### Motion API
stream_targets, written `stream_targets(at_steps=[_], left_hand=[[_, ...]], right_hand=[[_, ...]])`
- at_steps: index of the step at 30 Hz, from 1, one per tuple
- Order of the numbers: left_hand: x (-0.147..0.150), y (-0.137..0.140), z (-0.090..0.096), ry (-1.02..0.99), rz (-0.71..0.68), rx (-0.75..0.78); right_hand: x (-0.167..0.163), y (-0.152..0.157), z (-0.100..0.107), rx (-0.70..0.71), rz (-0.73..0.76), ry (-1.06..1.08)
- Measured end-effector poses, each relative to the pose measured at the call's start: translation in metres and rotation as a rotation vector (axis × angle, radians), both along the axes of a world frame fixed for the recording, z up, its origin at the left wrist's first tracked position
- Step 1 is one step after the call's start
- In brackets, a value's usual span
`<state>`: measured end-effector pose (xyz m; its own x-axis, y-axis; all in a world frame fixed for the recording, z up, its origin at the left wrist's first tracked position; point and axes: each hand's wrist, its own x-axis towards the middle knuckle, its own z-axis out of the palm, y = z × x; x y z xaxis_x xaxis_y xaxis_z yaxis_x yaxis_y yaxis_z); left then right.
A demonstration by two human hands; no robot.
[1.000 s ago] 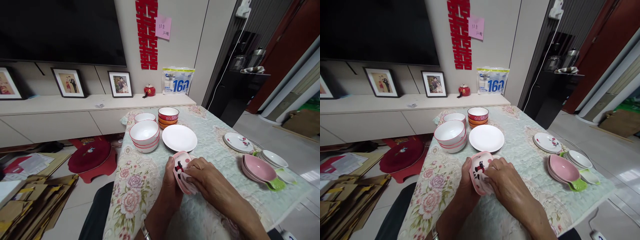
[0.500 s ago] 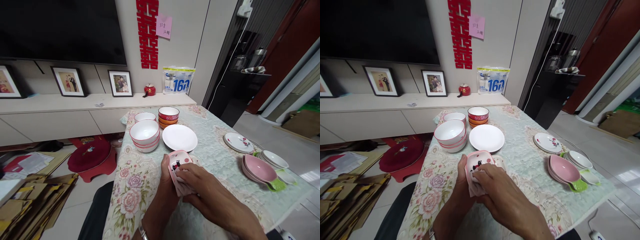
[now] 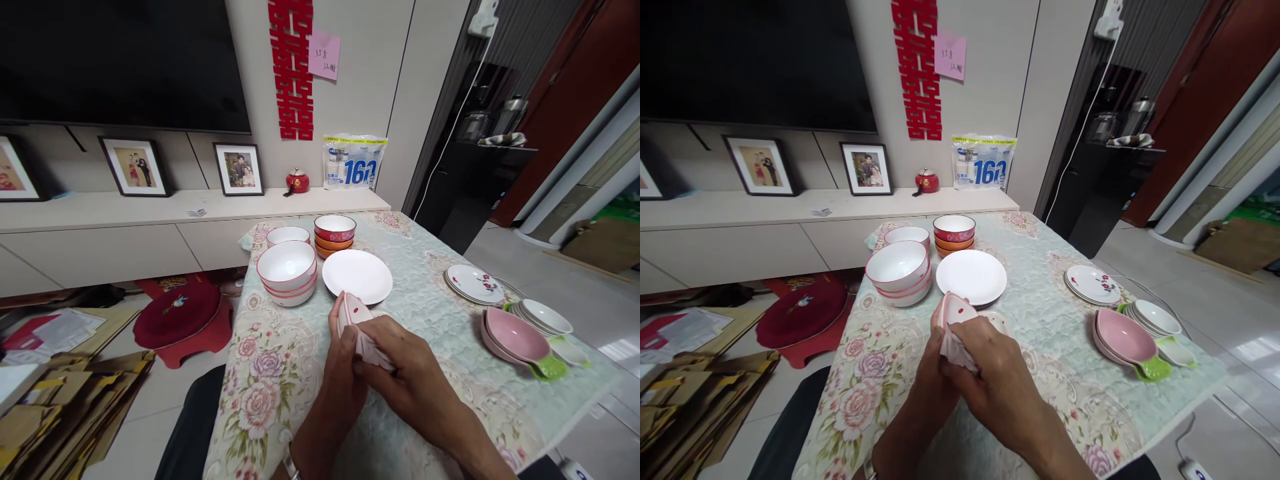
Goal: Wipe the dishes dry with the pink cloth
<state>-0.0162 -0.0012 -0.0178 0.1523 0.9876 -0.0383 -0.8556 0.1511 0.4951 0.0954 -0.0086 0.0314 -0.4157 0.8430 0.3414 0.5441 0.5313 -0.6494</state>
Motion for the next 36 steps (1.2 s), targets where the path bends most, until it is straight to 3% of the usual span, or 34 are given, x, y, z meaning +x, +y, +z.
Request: stream_targets(at_steps=[5,9,12,15,18,21,27,32,34,36], left_hand=[[-0.002,0.003,-0.001,-0.079,-0.102,-0.011],[-0.008,0.009,0.007,-0.106,-0.269,-0.156],[-0.009,0.010,0.010,-0.120,-0.340,-0.179],[-0.005,0.007,0.008,-0.081,-0.309,-0.080],[0.000,0.003,0.001,0.002,-0.170,0.024],[0.001,0.001,-0.004,0.026,-0.099,0.028],[-0.005,0.006,0.004,-0.123,-0.274,-0.116],[-0.005,0.008,0.012,-0.130,-0.343,-0.098],[-0.003,0.007,0.011,-0.103,-0.324,-0.068],[0.001,0.005,0.006,-0.060,-0.220,-0.018]], right_hand=[[0.004,-0.004,0.003,-0.037,0.118,-0.176],[0.012,-0.003,0.002,0.001,0.100,-0.351],[0.013,-0.002,0.002,0.026,0.085,-0.384],[0.012,0.000,0.004,0.042,0.052,-0.313],[0.008,0.000,0.005,0.022,0.005,-0.212],[0.003,-0.001,0.005,-0.016,0.014,-0.154],[0.007,-0.003,0.006,-0.024,0.182,-0.269],[0.014,-0.001,0.005,0.013,0.152,-0.337],[0.014,0.001,0.004,0.013,0.121,-0.256],[0.013,0.002,0.004,-0.001,0.077,-0.153]])
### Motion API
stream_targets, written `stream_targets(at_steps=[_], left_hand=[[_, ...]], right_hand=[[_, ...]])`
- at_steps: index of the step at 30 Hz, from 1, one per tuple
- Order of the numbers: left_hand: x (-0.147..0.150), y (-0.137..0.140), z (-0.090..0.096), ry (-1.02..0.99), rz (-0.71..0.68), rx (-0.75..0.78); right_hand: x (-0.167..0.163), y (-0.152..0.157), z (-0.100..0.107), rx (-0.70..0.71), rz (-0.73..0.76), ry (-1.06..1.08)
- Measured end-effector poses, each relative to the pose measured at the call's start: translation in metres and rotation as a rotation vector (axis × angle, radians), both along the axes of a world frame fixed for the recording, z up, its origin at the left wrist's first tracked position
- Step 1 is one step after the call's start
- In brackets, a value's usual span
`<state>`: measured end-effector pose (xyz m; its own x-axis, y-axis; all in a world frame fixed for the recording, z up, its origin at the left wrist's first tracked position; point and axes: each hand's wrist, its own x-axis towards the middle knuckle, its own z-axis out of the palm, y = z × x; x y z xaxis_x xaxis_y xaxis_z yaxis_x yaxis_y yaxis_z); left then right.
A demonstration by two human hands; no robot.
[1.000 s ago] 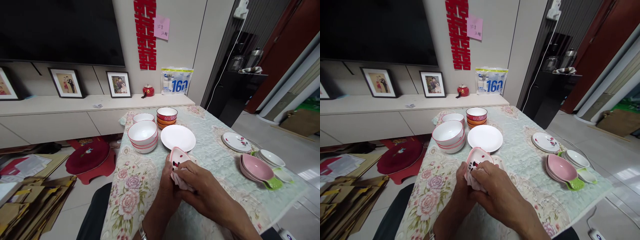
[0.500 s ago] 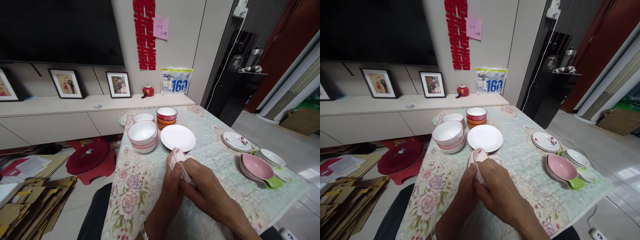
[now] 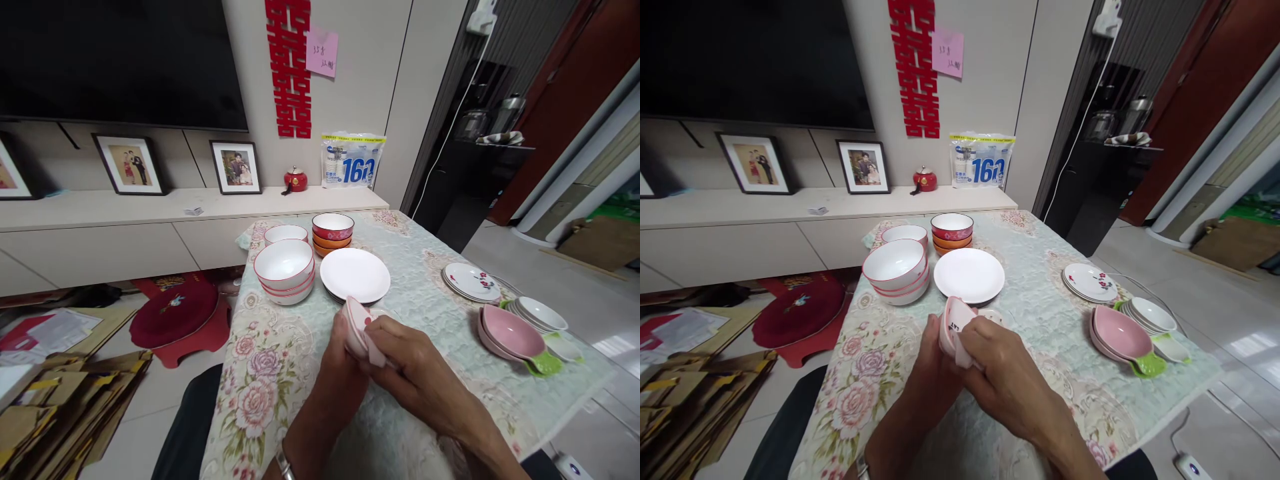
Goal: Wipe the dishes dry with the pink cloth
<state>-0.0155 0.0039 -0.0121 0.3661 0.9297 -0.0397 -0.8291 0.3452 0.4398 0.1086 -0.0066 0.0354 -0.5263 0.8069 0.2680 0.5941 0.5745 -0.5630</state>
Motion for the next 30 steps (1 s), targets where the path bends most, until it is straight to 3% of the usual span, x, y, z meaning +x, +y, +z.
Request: stream_targets(at_steps=[2,5,13,17,20,22,27,30], left_hand=[[0.003,-0.003,-0.005,0.035,0.140,0.055],[0.002,-0.006,-0.009,0.064,0.161,0.062],[-0.002,-0.001,0.000,-0.082,-0.089,-0.089],[0.000,-0.002,-0.001,-0.170,-0.228,-0.131],[-0.001,-0.002,-0.003,-0.193,-0.282,-0.162],[-0.001,-0.002,-0.003,-0.208,-0.272,-0.185],[0.004,-0.002,-0.003,-0.177,-0.238,-0.229],[0.006,-0.004,-0.004,-0.130,-0.215,-0.208]], right_hand=[[-0.002,0.000,0.000,-0.015,-0.051,0.076],[-0.006,-0.001,0.001,-0.034,-0.045,0.107],[0.000,-0.005,0.012,-0.146,0.079,-0.079],[0.018,-0.001,0.018,-0.129,0.120,0.055],[0.027,0.005,0.013,0.054,-0.042,0.167],[0.024,0.008,0.005,0.166,-0.172,0.126],[-0.003,0.009,-0.024,0.271,-0.392,-0.161],[-0.016,0.008,-0.032,0.316,-0.466,-0.196]])
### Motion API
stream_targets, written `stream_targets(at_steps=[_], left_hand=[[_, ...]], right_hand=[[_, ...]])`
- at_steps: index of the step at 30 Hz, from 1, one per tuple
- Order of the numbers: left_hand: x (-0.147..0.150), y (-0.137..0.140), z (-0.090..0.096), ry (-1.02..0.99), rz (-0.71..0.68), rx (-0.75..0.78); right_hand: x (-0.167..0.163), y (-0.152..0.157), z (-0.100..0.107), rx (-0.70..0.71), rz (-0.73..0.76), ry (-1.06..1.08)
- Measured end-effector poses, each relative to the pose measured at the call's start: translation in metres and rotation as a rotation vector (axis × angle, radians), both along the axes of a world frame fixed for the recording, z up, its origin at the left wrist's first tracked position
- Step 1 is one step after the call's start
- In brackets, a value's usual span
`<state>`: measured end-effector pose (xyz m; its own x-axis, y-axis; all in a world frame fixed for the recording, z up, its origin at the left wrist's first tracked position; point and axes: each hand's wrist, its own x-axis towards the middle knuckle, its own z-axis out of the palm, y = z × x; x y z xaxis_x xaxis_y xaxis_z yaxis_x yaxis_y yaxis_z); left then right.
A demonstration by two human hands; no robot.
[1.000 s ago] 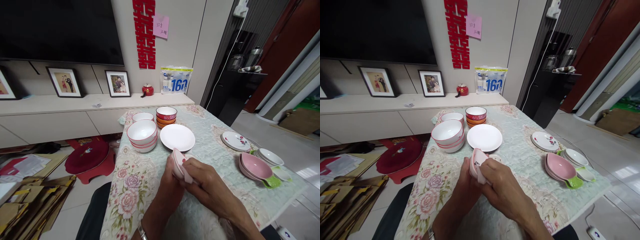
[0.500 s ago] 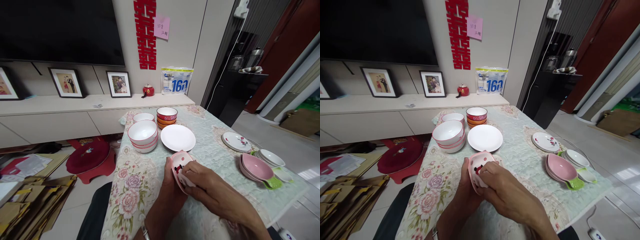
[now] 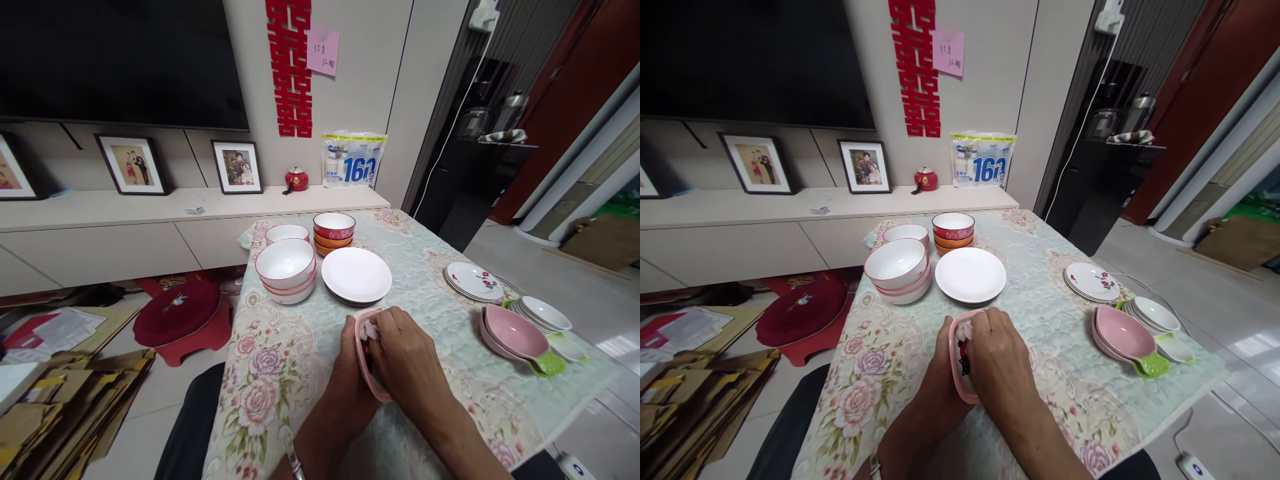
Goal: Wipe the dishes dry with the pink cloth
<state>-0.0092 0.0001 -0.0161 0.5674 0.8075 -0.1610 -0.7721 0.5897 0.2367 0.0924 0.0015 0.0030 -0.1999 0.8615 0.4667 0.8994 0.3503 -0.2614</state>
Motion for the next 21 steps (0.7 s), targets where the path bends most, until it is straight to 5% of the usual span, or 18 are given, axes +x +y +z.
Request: stream_targets(at_steps=[5,11,14,21], left_hand=[[-0.003,0.001,0.002,-0.017,0.037,0.038],[-0.005,0.007,0.004,-0.025,0.003,-0.011],[-0.005,0.006,0.002,-0.020,-0.042,-0.039],[-0.005,0.003,0.002,0.043,-0.148,0.004]], right_hand=[[0.002,-0.004,0.019,-0.239,0.356,0.252],[0.025,-0.012,0.040,-0.505,0.590,0.103],[0.041,-0.011,0.042,-0.452,0.484,0.095],[0.048,0.010,0.023,0.006,0.069,0.164]])
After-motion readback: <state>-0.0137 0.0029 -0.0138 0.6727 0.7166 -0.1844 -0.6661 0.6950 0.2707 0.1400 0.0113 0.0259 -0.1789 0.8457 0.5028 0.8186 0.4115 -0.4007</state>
